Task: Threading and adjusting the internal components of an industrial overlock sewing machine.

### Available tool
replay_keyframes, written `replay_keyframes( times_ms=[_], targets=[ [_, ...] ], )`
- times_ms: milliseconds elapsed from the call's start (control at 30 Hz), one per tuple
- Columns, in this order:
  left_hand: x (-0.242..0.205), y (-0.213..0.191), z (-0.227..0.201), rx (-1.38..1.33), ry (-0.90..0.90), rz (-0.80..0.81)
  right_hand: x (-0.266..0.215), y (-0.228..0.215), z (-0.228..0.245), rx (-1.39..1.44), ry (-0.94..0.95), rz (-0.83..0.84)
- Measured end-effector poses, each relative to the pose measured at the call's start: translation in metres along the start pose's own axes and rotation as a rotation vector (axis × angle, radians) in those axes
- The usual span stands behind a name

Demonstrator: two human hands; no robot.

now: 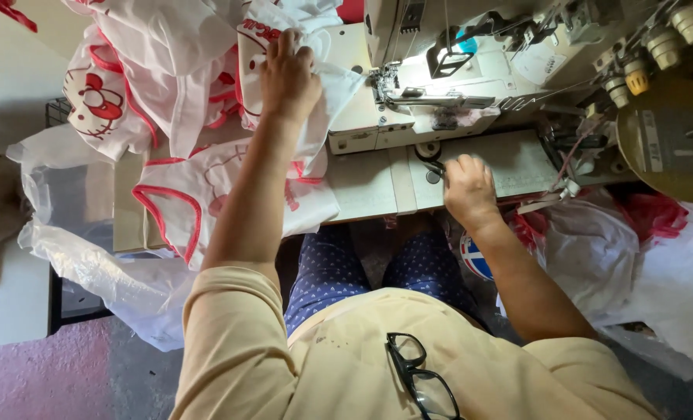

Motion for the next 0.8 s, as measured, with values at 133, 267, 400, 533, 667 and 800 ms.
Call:
replay_keyframes(
  times_ms=[133,267,400,533,667,800],
  targets=[
    [-0.027,-0.026,0.021,-0.195,0.139,-0.025,-0.018,0.022,-0.022,-0.026,0.03,0.01],
    [-0.081,-0.021,0.054,-0.835,-0.247,0.414,-0.003,-0.014,-0.027,0.334,0.175,0.032],
    [-0.135,-0.049,0.058,-1.093,-0.444,0.558,0.022,-0.053,-0.002,0.874,0.43,0.059],
    [-0.16,-0.11,0.086,-1.089,-0.529,0.476,0.028,-0.065,0.016,1.05,0.513,0.091],
    [-0.172,-0.149,0.173,-0.387,-0.876,-0.149,0.04,-0.085,0.013,0.801,0.521,0.344],
    [-0.152,-0.168,0.112,-0.225,-0.538,-0.342,0.036,-0.062,0.0,0.522,0.46,0.561]
  ],
)
Point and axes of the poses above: each hand's wrist, its own x-axis towards the middle knuckle, its own y-axis out of the palm, z = x × y, the point moved 3 cm from there along x, towards the middle knuckle, and after that the axes turned 6 degrees about -y, right-handed, at the moved point
